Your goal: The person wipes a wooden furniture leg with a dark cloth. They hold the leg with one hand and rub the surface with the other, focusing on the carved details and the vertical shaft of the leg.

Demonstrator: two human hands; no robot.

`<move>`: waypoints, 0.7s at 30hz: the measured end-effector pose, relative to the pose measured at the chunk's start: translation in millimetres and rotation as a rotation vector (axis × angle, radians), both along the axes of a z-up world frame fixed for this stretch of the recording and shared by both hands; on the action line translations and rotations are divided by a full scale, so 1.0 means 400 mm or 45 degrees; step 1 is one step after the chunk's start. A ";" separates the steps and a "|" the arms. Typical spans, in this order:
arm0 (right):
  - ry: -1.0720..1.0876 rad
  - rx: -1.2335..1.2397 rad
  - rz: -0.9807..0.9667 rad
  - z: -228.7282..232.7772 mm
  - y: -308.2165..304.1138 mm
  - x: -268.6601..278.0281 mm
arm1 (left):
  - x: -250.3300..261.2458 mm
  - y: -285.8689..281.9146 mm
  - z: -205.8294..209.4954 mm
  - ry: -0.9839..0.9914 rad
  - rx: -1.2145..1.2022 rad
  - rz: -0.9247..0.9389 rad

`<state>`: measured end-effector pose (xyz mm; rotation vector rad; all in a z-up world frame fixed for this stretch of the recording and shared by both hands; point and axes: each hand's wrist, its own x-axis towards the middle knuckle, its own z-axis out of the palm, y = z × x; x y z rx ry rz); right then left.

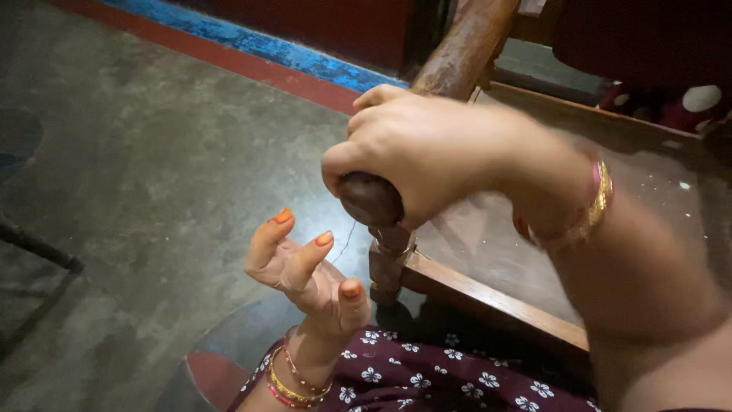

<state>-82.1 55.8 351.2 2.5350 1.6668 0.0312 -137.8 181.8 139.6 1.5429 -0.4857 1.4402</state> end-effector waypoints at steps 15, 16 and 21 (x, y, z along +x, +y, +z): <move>-1.027 1.410 0.078 -0.336 -0.028 0.026 | 0.004 -0.028 0.042 0.056 0.037 -0.160; -1.057 1.452 0.062 -0.353 -0.025 0.033 | 0.004 -0.029 0.045 0.084 0.054 -0.146; -0.963 1.465 0.020 -0.431 -0.093 0.015 | 0.004 -0.022 0.057 0.093 0.020 -0.228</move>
